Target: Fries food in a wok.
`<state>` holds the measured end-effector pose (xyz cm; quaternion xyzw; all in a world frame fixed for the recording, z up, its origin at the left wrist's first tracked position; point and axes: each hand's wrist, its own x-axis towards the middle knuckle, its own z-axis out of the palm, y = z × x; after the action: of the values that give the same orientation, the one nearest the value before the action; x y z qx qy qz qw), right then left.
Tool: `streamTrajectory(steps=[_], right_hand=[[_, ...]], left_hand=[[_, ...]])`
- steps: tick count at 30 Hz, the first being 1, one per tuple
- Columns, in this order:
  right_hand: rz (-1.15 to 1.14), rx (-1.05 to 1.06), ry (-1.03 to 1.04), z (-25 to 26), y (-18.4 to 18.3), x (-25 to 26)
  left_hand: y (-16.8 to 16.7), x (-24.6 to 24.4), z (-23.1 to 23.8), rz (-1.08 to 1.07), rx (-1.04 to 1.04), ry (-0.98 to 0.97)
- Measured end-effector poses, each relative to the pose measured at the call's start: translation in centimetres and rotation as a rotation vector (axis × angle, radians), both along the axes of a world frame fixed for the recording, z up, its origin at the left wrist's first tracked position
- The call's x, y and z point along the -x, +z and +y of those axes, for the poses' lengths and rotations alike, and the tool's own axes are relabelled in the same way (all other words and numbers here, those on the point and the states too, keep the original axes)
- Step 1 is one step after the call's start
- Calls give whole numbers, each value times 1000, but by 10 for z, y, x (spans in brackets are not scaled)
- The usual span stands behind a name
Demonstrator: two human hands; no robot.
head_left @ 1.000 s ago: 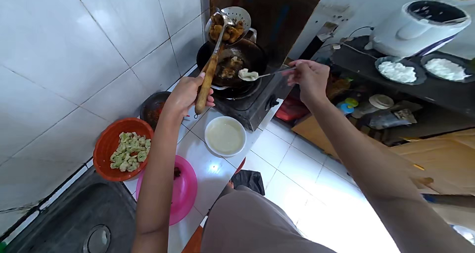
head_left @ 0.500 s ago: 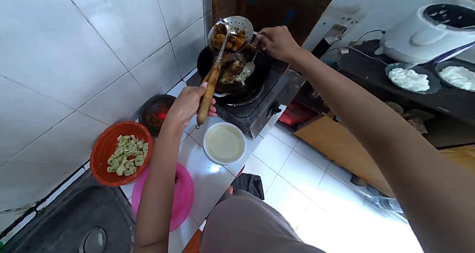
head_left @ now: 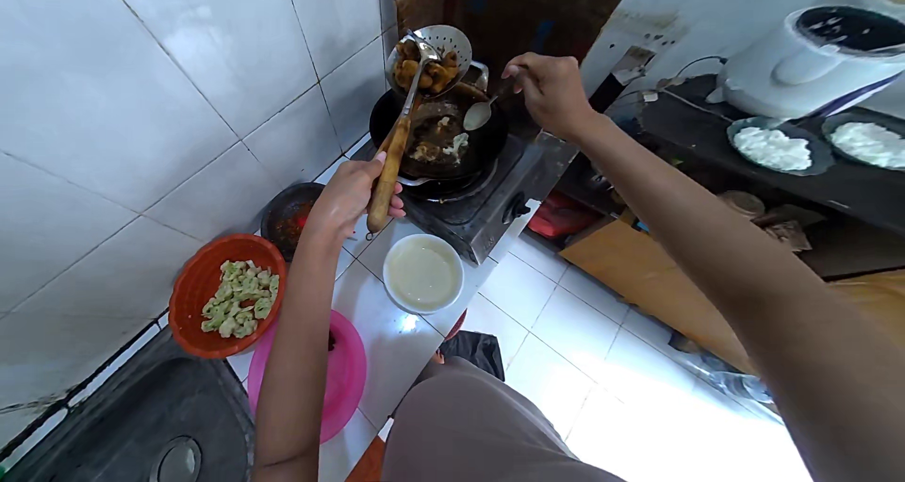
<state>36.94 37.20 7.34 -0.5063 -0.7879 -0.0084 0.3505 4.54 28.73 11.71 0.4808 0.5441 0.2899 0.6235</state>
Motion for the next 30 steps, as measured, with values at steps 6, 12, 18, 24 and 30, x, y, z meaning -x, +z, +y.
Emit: streamTrajectory(steps=[6, 12, 18, 24, 30], right_hand=[[9, -98, 89, -11, -27, 3], [-31, -105, 118, -12, -42, 6], [-60, -144, 137, -13, -47, 7], [-52, -179, 117, -16, -48, 8], [-38, -173, 114, -19, -52, 6]], left_hand=[[0, -2, -3, -9, 6, 1], [1, -2, -6, 4, 17, -5], [2, 1, -8, 21, 20, -10], [2, 1, -9, 14, 35, 4], [3, 1, -9, 22, 29, 1]])
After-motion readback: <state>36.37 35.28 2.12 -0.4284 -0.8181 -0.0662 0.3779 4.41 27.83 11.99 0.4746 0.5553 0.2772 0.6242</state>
